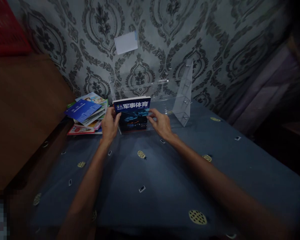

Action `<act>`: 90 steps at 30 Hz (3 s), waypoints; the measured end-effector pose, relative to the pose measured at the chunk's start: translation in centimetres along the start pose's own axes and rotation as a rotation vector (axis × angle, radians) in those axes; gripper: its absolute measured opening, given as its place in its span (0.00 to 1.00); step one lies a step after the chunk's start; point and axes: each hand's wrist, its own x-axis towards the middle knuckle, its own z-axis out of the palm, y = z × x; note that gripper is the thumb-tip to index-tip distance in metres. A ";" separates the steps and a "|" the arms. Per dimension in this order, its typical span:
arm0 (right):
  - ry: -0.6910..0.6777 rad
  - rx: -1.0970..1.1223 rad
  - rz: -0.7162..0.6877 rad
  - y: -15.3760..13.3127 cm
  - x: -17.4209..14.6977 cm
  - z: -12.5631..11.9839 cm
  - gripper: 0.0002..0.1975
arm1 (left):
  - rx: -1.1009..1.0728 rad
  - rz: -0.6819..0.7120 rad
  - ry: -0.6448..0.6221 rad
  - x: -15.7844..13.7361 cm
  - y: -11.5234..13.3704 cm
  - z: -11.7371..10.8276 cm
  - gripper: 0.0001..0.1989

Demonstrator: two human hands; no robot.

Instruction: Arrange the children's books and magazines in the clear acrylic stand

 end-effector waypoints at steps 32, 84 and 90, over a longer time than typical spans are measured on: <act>0.084 -0.010 -0.048 -0.9 0.3 1.7 0.15 | -0.142 0.043 0.036 0.7 -1.2 1.4 0.25; 0.111 0.118 -0.175 -2.4 -3.0 1.8 0.21 | 0.766 -0.273 -0.310 2.3 -5.1 -8.6 0.22; -0.267 0.223 -0.082 -4.3 -3.9 2.2 0.19 | 0.713 -0.244 -0.304 2.4 -4.4 -9.6 0.20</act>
